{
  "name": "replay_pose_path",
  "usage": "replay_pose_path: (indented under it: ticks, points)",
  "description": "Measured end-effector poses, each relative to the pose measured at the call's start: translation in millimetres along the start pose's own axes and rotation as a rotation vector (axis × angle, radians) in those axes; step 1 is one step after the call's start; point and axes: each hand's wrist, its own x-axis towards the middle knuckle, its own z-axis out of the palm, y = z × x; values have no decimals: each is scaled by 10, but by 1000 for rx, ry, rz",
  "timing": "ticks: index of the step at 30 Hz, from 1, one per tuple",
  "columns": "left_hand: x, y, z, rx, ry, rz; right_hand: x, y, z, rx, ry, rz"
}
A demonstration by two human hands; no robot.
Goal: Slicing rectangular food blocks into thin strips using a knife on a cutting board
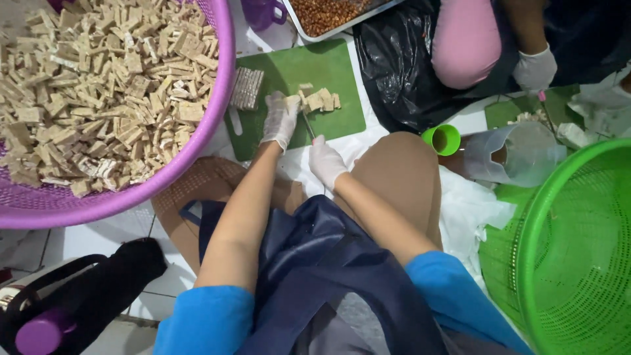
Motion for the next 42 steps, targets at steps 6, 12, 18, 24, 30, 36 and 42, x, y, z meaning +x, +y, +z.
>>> replay_pose_path:
  ticks: [6, 12, 18, 24, 30, 36, 42]
  points:
    - [-70, 201, -215, -100, -45, -41, 51, 42, -89, 133, -68, 19]
    - [-139, 248, -223, -145, -70, -53, -201, -111, -216, -32, 87, -3]
    - [-36, 118, -130, -114, -66, -20, -123, -138, -129, -39, 24, -24]
    - [1, 56, -112, -131, -87, -33, -97, -159, -293, 141, -98, 27]
    - [284, -299, 128, -196, -79, -103, -236, -161, -200, -98, 155, -84]
    - [100, -79, -15, -50, -94, -55, -185, -203, -138, -85, 78, -66]
    - [68, -37, -47, -91, -58, 11, -42, -161, -112, 44, -86, 38]
